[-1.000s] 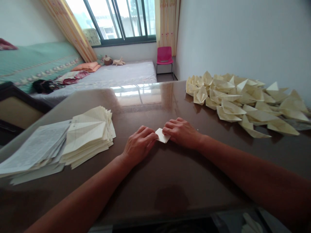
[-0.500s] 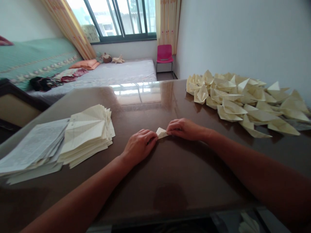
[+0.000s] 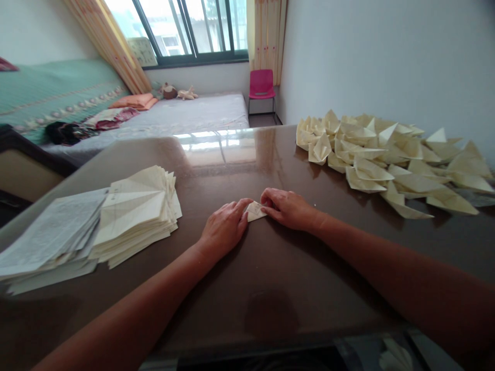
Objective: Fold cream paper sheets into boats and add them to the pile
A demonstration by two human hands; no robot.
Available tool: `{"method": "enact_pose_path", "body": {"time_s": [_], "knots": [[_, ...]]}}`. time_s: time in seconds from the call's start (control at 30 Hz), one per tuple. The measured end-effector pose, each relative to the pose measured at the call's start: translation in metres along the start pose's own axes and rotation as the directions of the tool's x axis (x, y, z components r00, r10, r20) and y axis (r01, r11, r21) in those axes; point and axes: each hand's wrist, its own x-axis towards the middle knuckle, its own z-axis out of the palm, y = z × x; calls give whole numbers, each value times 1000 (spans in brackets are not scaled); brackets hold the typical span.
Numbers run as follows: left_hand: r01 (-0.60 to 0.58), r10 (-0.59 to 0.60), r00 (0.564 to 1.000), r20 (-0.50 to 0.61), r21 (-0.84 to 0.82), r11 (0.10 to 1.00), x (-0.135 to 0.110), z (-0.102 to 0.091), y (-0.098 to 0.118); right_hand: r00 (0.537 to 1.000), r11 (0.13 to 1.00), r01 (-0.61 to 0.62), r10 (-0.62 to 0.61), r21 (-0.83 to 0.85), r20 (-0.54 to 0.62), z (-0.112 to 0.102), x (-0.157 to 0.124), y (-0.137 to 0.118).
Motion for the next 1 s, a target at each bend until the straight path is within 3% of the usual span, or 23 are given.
{"method": "enact_pose_path", "body": {"time_s": [0.17,0.3,0.53,0.77,1.0], "knots": [[-25,25,1000,4,138,990,-2,1,2,1000,1000,24,-24,0,-18,1,-2,-2],[-131,138,990,-21,198,971,-5,-1,3,996,992,89,-90,-90,-13,-2,-3,-8],[-235,218,972,87,337,912,-12,-9,8,948,869,315,-272,-381,164,-13,-10,-22],[-279,239,960,147,391,877,-19,-15,18,964,816,249,-161,-522,210,-14,-27,-43],[-276,237,960,147,388,879,-21,-17,17,965,812,181,-38,-554,259,-18,-32,-52]]}}
